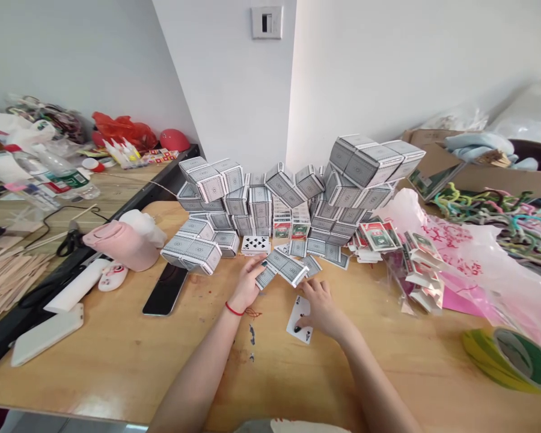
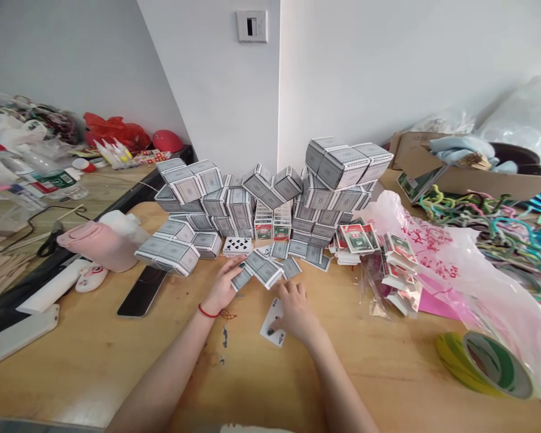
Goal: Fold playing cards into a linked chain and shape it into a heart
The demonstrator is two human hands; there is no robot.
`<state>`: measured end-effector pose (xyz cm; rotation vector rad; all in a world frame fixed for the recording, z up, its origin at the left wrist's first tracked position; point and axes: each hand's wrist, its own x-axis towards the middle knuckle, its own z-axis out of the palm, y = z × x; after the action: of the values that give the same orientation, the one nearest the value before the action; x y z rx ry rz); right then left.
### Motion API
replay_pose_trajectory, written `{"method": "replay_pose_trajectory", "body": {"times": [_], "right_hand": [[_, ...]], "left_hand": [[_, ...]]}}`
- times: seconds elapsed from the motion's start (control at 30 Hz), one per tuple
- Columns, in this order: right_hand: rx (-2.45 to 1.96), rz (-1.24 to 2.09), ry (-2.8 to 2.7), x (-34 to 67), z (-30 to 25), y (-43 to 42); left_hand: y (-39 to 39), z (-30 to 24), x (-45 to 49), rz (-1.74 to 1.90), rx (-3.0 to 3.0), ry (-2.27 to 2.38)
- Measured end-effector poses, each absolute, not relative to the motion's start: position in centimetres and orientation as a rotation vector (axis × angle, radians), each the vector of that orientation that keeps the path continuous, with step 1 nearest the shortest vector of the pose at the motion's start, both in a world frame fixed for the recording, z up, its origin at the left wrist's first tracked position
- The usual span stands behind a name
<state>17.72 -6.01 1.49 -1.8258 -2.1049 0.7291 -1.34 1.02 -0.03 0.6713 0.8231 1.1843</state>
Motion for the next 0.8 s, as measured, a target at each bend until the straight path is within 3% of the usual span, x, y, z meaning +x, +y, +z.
{"method": "replay_pose_trajectory", "body": {"times": [0.27,0.53,0.8], "right_hand": [[-1.980,0.765,-2.061,17.0,1.3,-5.8],[-1.493,1.032,-1.736,17.1,0.7,-4.7],[-1.403,1.033,-1.205,17.8,0.7,-4.0]], "left_hand": [[0.9,0.2,-1.3,1.133,0.728,0.830],[0.9,-0.3,-1.3,1.031,0.788,0.819],[0.5,-0.3,-0.8,1.061,0.898,0.791]]}}
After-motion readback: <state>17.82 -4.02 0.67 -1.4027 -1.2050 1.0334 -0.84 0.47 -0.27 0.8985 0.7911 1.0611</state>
